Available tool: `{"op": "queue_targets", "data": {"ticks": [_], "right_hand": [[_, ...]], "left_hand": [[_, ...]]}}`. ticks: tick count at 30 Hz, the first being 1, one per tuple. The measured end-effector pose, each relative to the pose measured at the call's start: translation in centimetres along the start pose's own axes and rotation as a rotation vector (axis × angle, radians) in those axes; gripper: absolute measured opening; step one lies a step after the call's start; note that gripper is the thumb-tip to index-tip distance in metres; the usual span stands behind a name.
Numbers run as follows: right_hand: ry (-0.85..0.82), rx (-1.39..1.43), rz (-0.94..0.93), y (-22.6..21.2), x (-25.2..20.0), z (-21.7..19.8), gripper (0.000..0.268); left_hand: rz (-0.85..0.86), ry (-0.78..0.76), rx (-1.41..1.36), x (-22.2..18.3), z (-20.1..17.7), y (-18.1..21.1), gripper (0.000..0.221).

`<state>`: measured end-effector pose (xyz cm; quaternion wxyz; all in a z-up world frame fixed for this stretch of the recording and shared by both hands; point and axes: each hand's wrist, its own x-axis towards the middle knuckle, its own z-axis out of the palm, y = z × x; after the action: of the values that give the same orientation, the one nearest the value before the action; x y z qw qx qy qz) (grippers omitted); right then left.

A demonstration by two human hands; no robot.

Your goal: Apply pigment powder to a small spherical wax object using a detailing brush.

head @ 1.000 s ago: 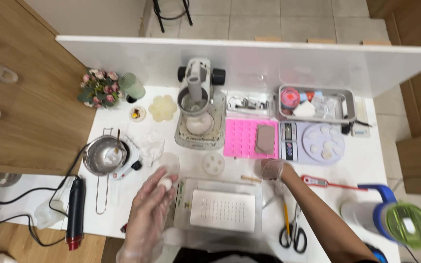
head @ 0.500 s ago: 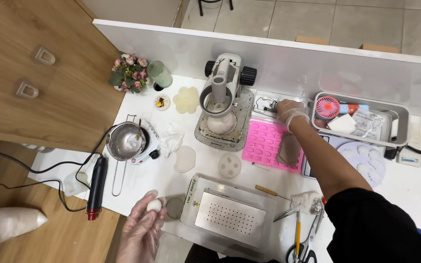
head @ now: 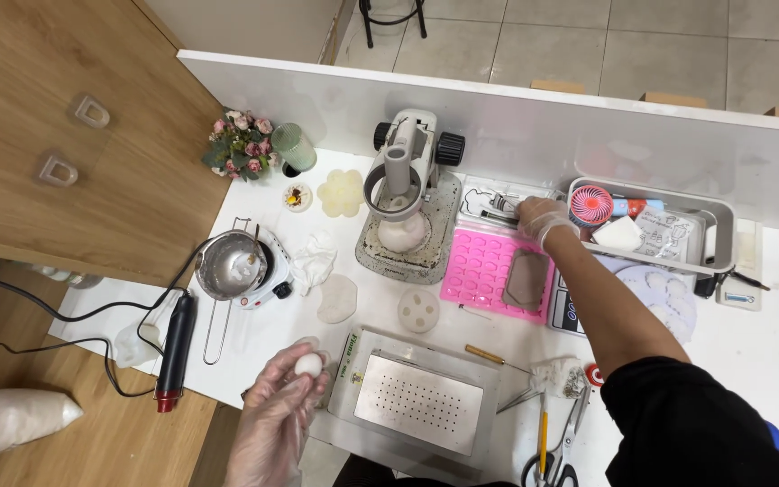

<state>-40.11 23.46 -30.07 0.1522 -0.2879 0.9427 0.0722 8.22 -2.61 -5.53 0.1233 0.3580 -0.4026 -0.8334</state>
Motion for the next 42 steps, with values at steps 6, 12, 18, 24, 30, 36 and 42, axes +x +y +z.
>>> {"op": "queue_targets", "data": {"ticks": [6, 12, 18, 24, 30, 36, 42], "right_hand": [[-0.07, 0.048, 0.044, -1.4, 0.1, -1.3, 0.027], [-0.123, -0.067, -0.043, -1.3, 2.2, -1.3, 0.03], [-0.104, -0.032, -0.007, -0.7, 2.0, -0.7, 0.029], [-0.122, 0.015, 0.028, -1.3, 0.2, -4.1, 0.029], [-0.032, 0.99, 0.131, 2.9, 0.0, -2.0, 0.024], [0.253, 2.13, -0.148, -3.3, -16.8, -12.9, 0.014], [0.616, 2.352, -0.361, -12.8, -35.6, -20.9, 0.022]], "left_hand": [[-0.01, 0.029, 0.04, -1.0, -0.5, -0.2, 0.043], [0.011, 0.115, 0.0, -2.1, -1.8, -0.5, 0.04], [0.0, 0.142, 0.016, -1.6, -1.0, -1.1, 0.039], [-0.012, 0.114, 0.077, -1.9, 2.6, -0.2, 0.039], [-0.046, 0.015, 0.051, -1.8, 7.2, 0.7, 0.041], [0.017, -0.263, 0.132, -0.7, 11.1, 0.4, 0.043], [0.059, -0.686, 0.245, -1.5, 13.6, 1.4, 0.042]]}}
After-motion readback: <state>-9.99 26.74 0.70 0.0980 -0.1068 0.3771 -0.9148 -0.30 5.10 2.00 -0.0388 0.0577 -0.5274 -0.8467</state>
